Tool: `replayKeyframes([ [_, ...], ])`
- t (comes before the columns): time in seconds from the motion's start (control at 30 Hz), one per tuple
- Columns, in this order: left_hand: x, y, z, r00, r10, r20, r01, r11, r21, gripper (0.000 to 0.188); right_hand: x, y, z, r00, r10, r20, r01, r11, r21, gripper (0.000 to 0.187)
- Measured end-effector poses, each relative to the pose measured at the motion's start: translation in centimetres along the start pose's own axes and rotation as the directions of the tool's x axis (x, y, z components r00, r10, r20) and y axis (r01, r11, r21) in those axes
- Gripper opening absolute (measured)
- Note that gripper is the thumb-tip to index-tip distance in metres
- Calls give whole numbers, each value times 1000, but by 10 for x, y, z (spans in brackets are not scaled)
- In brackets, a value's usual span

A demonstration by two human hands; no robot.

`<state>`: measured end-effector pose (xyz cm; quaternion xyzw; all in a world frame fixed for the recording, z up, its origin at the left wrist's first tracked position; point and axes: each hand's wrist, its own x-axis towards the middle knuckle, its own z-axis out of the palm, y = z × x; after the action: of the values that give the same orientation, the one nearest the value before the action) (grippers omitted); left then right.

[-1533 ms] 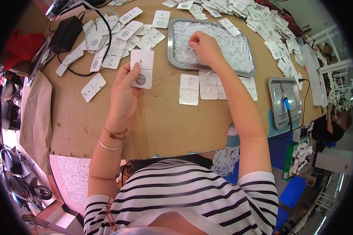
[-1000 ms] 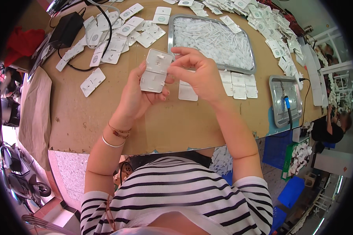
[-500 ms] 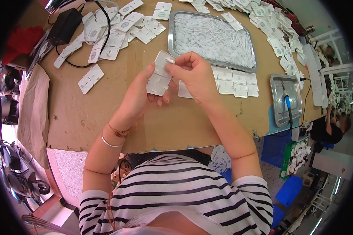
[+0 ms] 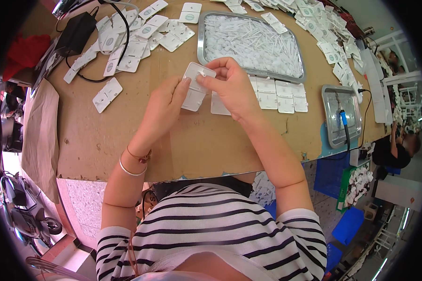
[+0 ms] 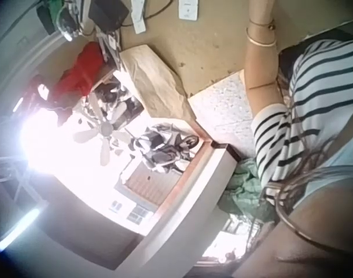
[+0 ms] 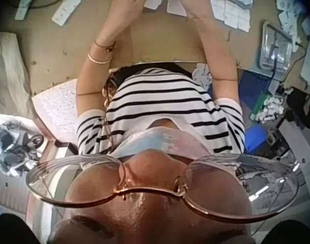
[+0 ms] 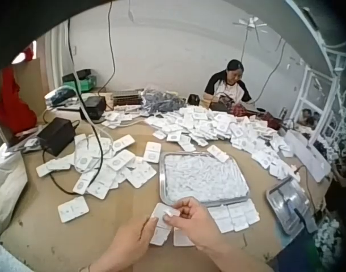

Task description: Manually packaging small electronic devices into plastic bags and attaching them to cardboard backing cards for retail.

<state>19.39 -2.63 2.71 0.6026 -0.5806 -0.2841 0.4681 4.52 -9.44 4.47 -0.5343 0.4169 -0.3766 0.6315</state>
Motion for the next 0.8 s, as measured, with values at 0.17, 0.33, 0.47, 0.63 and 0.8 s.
replayKeyframes([
  [0.17,4,-9,-2,948,-305,94,297,951,88,40,6,2,-15,993,-115,39,119,855,-505,17],
  [0.33,11,2,9,983,-153,98,52,753,656,45,9,-11,-28,977,-201,-75,160,918,-364,16],
  [0.47,63,-14,-7,979,173,-110,-31,656,754,43,25,-26,-49,954,-260,-153,162,869,-467,19],
  [0.63,121,-76,-12,851,521,66,-308,394,866,28,93,-21,-71,929,-343,-139,101,597,-796,23],
  [0.8,104,-47,-10,959,253,128,-229,424,876,20,141,-1,-92,908,-414,63,183,257,-949,23],
])
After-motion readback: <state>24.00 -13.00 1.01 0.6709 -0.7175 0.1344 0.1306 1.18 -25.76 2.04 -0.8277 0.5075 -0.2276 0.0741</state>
